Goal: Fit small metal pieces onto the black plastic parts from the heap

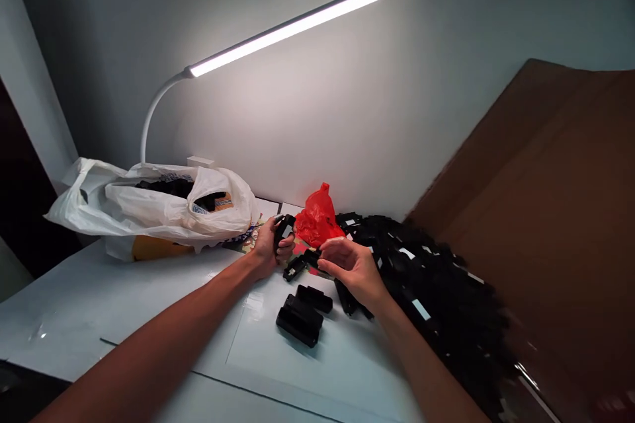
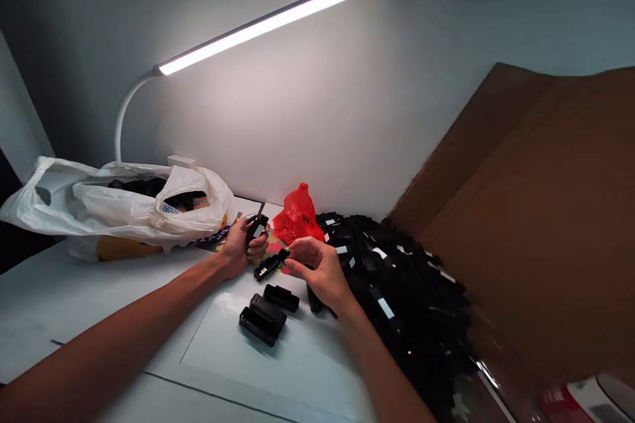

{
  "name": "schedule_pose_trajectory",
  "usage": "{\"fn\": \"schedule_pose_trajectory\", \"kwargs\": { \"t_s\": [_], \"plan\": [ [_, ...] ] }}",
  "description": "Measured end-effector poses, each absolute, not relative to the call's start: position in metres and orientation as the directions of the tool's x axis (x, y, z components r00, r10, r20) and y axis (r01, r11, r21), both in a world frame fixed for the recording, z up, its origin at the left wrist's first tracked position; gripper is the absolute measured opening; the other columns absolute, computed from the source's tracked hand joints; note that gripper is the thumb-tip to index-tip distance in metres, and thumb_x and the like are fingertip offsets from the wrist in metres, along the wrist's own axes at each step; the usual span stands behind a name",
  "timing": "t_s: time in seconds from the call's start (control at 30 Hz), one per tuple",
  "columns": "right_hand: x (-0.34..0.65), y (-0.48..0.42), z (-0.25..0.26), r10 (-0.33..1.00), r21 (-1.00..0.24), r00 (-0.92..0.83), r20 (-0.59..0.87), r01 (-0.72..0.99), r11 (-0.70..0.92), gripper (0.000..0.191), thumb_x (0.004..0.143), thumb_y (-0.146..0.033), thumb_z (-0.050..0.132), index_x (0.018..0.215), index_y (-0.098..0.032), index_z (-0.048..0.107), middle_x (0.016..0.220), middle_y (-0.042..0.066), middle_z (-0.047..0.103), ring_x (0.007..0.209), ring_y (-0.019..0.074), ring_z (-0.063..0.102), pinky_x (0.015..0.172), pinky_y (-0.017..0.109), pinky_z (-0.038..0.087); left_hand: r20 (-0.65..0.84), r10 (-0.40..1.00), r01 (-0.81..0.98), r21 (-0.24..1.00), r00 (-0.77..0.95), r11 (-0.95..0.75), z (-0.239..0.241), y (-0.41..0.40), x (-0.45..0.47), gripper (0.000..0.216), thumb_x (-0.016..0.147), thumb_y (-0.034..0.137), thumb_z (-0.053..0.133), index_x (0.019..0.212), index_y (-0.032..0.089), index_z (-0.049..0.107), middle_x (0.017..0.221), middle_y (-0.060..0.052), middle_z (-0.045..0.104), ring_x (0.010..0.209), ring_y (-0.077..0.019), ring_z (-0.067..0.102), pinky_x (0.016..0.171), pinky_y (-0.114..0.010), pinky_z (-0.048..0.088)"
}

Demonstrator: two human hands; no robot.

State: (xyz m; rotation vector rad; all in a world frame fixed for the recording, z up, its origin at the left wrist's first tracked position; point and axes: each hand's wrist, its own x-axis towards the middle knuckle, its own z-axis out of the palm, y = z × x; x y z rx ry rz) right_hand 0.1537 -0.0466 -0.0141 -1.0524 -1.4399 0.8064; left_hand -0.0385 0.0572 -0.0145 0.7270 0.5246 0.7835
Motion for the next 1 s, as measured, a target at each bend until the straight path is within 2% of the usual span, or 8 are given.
{"fn": "schedule_pose_trajectory", "kwargs": {
  "t_s": [0.1,0.2,0.37,0.5,0.67,0.77,0.87,1.0],
  "plan": [
    [0.153,-0.045,-0.01,0.915,-0.895,-0.011,0.403,0.206,0.396,0.029,0.086,-0.046,0.081,0.102,-0.022,0.082,0.099,0.008,0.08,0.093,0.0236,0.076,0.084,0.037,0.064,-0.133,0.805,-0.474,0.748,0.578,0.464,-0.01,0.059,-0.04,0.031,0.095,0.041,0.04,0.084,0.019,0.057,0.052,0.006,0.032,0.036,-0.0092,0.024,0.037,-0.02,0.016],
    [0.152,-0.043,-0.011,0.909,-0.88,-0.007,0.417,0.244,0.406,0.024,0.089,-0.044,0.075,0.099,-0.023,0.083,0.102,0.008,0.08,0.096,0.0241,0.076,0.087,0.039,0.063,-0.116,0.823,-0.488,0.756,0.557,0.437,-0.007,0.061,-0.042,0.025,0.093,0.038,0.041,0.087,0.019,0.057,0.055,0.007,0.033,0.036,-0.0086,0.023,0.037,-0.02,0.018],
    [0.153,-0.041,-0.015,0.905,-0.889,0.08,0.417,0.244,0.388,0.021,0.081,-0.042,0.083,0.09,-0.022,0.083,0.094,0.007,0.083,0.088,0.0257,0.078,0.085,0.04,0.063,-0.121,0.818,-0.413,0.816,0.563,0.405,-0.009,0.065,-0.041,0.032,0.095,0.046,0.041,0.081,0.02,0.052,0.058,0.007,0.037,0.037,-0.0068,0.023,0.038,-0.02,0.02],
    [0.156,-0.042,-0.012,0.875,-0.877,0.165,0.454,0.255,0.407,0.023,0.077,-0.043,0.087,0.082,-0.021,0.082,0.088,0.008,0.082,0.085,0.0269,0.078,0.083,0.04,0.064,-0.132,0.784,-0.252,0.903,0.606,0.347,-0.011,0.063,-0.038,0.041,0.089,0.054,0.053,0.067,0.022,0.04,0.05,0.008,0.028,0.038,-0.0063,0.021,0.038,-0.02,0.018],
    [0.158,-0.04,-0.012,0.821,-0.865,0.291,0.491,0.276,0.42,0.029,0.081,-0.047,0.083,0.083,-0.019,0.076,0.083,0.008,0.079,0.078,0.0251,0.076,0.078,0.039,0.064,0.014,0.855,-0.146,0.987,0.519,0.073,-0.011,0.053,-0.026,0.038,0.076,0.048,0.073,0.073,0.022,0.047,0.052,0.009,0.037,0.039,-0.0045,0.025,0.039,-0.02,0.014],
    [0.157,-0.038,-0.016,0.802,-0.87,0.343,0.489,0.253,0.422,0.034,0.081,-0.05,0.083,0.094,-0.019,0.073,0.085,0.007,0.076,0.074,0.0238,0.074,0.072,0.039,0.066,0.116,0.84,-0.076,0.993,0.529,-0.089,-0.015,0.048,-0.02,0.032,0.073,0.045,0.077,0.077,0.019,0.058,0.055,0.007,0.047,0.044,-0.0065,0.037,0.043,-0.02,0.025],
    [0.154,-0.037,-0.02,0.81,-0.88,0.346,0.474,0.225,0.419,0.04,0.082,-0.051,0.082,0.102,-0.019,0.071,0.087,0.006,0.073,0.073,0.0229,0.074,0.071,0.039,0.068,0.248,0.794,-0.064,0.964,0.555,-0.257,-0.018,0.045,-0.018,0.026,0.078,0.041,0.073,0.082,0.017,0.066,0.072,0.0,0.064,0.062,-0.0111,0.055,0.056,-0.021,0.041],
    [0.147,-0.039,-0.021,0.809,-0.876,0.339,0.481,0.212,0.432,0.039,0.084,-0.052,0.081,0.103,-0.02,0.069,0.085,0.003,0.07,0.071,0.0212,0.073,0.07,0.039,0.069,0.343,0.752,0.018,0.905,0.563,-0.425,-0.017,0.038,-0.02,0.022,0.084,0.039,0.069,0.083,0.017,0.066,0.082,-0.002,0.069,0.071,-0.0142,0.061,0.064,-0.024,0.046]
  ]
}}
